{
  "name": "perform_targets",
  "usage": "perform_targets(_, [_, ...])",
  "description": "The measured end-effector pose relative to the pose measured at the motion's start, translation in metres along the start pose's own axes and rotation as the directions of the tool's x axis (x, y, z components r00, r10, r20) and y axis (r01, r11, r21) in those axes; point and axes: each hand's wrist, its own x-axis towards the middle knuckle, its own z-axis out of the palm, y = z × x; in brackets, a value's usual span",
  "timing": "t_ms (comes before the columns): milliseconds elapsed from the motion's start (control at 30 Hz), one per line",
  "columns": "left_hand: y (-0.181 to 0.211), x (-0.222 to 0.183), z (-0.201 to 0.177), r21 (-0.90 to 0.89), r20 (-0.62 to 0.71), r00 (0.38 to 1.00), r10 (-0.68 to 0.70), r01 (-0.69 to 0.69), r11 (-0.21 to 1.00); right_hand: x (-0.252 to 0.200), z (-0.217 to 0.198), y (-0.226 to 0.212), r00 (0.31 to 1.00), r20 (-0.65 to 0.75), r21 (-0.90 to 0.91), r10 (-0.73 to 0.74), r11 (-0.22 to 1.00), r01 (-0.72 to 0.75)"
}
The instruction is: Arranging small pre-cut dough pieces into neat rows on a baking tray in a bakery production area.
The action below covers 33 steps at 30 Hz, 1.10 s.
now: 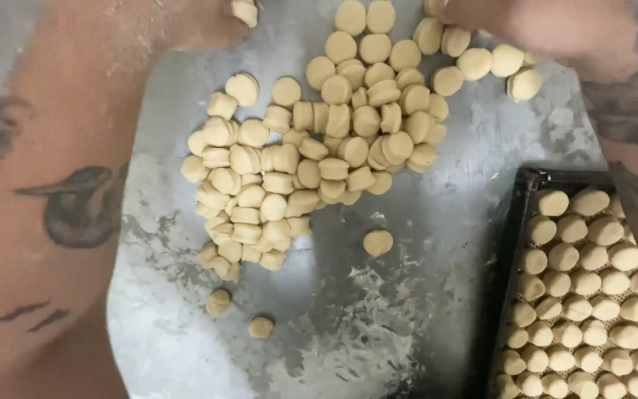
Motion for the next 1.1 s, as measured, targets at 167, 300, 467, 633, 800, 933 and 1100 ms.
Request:
perform_targets(167, [0.025, -0.043, 0.004, -0.194, -0.291, 0.957, -0.001, -0.059, 0.979, -0.017, 0.035, 0.054, 0.866, -0.263, -0.058, -0.426, 0.903, 0.427])
perform_targets(300, [0.111, -0.137, 0.043, -0.848, -0.419, 0.820, -0.391, -0.199, 0.491, -0.125, 0.034, 0.086, 0.564, -0.512, 0.101, -0.648, 0.607, 0.788])
perform_targets(467, [0.196, -0.224, 0.149, -0.949, -0.241, 0.836, -0.494, -0.309, -0.059, -0.282, 0.100, 0.155, 0.865, -0.461, 0.853, -0.197, 0.170, 0.494])
perform_targets(633, [0.331, -0.250, 0.258, -0.957, 0.011, 0.827, -0.562, -0.155, -0.247, -0.435, 0.156, 0.244, 0.972, -0.235, 0.959, -0.016, -0.166, 0.230])
perform_targets(800, [0.476, -0.224, 0.332, -0.996, 0.055, 0.894, -0.444, 0.015, -0.092, -0.530, 0.190, 0.378, 0.917, -0.102, 0.982, 0.385, -0.110, 0.156])
perform_targets(933, [0.573, -0.178, 0.365, -0.993, 0.076, 0.881, -0.466, 0.028, -0.111, -0.557, 0.161, 0.467, 0.904, -0.196, 0.980, 0.380, 0.034, 0.198])
perform_targets(1100, [0.631, -0.084, 0.428, -0.694, -0.441, 0.886, -0.144, -0.234, 0.680, -0.513, 0.120, 0.525, 0.823, -0.567, 0.260, -0.030, 0.942, 0.213])
